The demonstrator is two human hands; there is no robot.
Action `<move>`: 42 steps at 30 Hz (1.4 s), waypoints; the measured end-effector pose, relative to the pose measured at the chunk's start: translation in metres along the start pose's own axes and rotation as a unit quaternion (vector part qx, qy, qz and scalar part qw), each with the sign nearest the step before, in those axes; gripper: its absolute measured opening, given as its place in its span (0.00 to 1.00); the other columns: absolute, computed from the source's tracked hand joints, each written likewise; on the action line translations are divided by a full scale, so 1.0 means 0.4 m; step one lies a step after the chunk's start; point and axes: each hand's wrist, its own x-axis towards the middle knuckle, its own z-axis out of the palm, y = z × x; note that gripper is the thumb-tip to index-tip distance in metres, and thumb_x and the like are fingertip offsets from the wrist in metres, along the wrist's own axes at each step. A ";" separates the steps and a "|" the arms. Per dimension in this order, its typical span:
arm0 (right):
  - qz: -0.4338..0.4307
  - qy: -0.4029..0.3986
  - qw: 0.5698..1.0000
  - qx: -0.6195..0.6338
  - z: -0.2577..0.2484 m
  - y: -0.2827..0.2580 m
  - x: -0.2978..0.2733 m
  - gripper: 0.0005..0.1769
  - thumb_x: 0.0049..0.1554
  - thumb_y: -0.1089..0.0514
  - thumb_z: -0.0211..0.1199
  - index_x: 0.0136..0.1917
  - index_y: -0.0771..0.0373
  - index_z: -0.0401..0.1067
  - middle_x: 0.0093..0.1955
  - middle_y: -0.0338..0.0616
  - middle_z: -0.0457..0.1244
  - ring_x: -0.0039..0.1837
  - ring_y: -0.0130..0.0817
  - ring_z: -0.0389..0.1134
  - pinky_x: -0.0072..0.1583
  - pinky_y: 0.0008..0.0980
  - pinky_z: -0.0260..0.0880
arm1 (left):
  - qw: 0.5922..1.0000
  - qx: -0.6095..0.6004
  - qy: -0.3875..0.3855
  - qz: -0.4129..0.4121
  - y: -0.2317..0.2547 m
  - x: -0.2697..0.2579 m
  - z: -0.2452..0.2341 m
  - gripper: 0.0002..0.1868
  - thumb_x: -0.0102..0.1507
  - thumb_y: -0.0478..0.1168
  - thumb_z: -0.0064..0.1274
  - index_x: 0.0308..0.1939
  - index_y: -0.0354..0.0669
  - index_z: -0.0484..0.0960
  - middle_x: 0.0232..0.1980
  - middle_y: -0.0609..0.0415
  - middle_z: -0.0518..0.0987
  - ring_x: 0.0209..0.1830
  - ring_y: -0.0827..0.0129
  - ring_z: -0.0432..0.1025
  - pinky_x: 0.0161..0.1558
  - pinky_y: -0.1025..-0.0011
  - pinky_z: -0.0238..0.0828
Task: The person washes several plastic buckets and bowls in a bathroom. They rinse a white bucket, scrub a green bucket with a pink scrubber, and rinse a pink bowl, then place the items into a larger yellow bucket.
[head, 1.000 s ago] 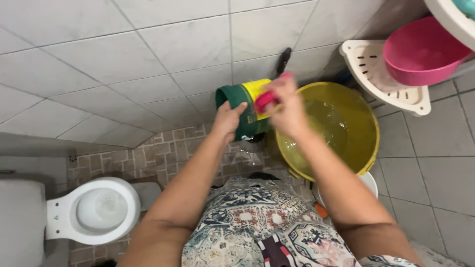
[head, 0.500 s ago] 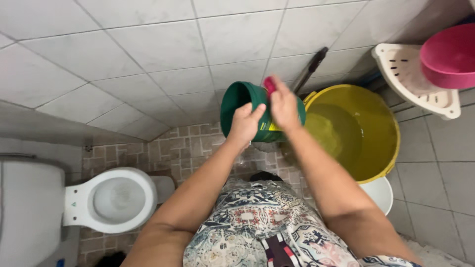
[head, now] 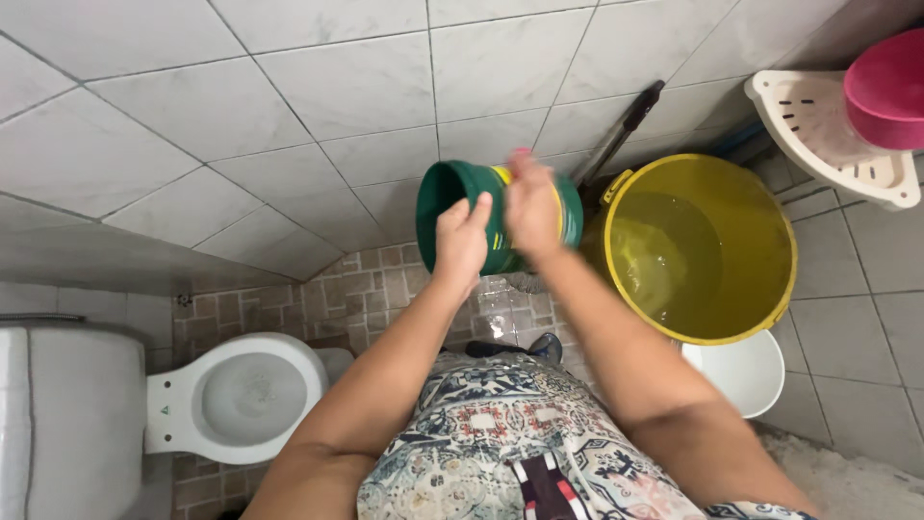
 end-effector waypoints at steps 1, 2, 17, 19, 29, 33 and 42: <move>-0.046 0.006 0.998 0.044 0.036 -0.041 -0.048 0.25 0.69 0.56 0.53 0.76 0.64 0.71 0.78 0.60 0.64 0.80 0.57 0.66 0.79 0.48 0.66 | 1.000 0.009 0.024 0.002 0.001 0.009 -0.008 0.21 0.79 0.45 0.58 0.38 0.30 0.81 0.32 0.60 0.73 0.34 0.77 0.63 0.36 0.70 0.65; -0.092 -0.007 0.996 -0.008 0.063 -0.075 -0.096 0.27 0.69 0.58 0.52 0.79 0.63 0.70 0.82 0.58 0.62 0.84 0.57 0.61 0.84 0.54 0.57 | 0.997 -0.072 0.026 -0.029 0.003 0.020 -0.018 0.17 0.76 0.45 0.56 0.39 0.34 0.83 0.34 0.61 0.77 0.36 0.77 0.67 0.39 0.71 0.68; 0.143 -0.067 0.972 0.175 0.040 -0.105 0.056 0.31 0.67 0.46 0.62 0.75 0.70 0.73 0.69 0.51 0.71 0.68 0.44 0.71 0.72 0.35 0.69 | 0.931 0.273 -0.140 0.199 0.010 -0.013 -0.076 0.15 0.72 0.48 0.55 0.40 0.39 0.81 0.32 0.36 0.82 0.33 0.39 0.78 0.37 0.49 0.74; 0.169 -0.107 0.969 0.143 0.016 -0.121 0.077 0.36 0.61 0.49 0.72 0.75 0.69 0.69 0.69 0.50 0.69 0.71 0.42 0.69 0.72 0.34 0.65 | 0.890 0.366 -0.181 0.202 0.002 -0.027 -0.090 0.18 0.73 0.49 0.57 0.37 0.38 0.79 0.29 0.36 0.82 0.33 0.37 0.78 0.37 0.45 0.73; -0.028 -0.002 0.999 0.029 0.002 -0.175 -0.045 0.40 0.49 0.77 0.52 0.75 0.69 0.73 0.76 0.61 0.68 0.80 0.52 0.69 0.80 0.39 0.65 | 0.836 -0.347 -0.419 -0.076 -0.075 0.093 -0.126 0.18 0.69 0.38 0.57 0.63 0.40 0.77 0.57 0.43 0.83 0.53 0.52 0.79 0.56 0.53 0.79; -0.103 -0.029 0.994 0.031 -0.029 -0.231 -0.165 0.40 0.54 0.75 0.54 0.80 0.68 0.68 0.85 0.60 0.59 0.88 0.54 0.57 0.85 0.44 0.55 | 0.888 -0.367 -0.075 -0.268 -0.037 0.175 -0.095 0.22 0.74 0.49 0.53 0.65 0.37 0.77 0.61 0.44 0.84 0.59 0.56 0.80 0.60 0.55 0.79; -0.062 -0.001 0.998 -0.005 -0.191 -0.031 -0.013 0.24 0.74 0.61 0.56 0.82 0.61 0.70 0.86 0.51 0.62 0.94 0.54 0.46 0.90 0.53 0.32 | 0.841 -0.428 -0.200 -0.264 -0.023 -0.010 0.048 0.22 0.76 0.41 0.50 0.71 0.33 0.74 0.66 0.44 0.81 0.64 0.53 0.77 0.69 0.50 0.72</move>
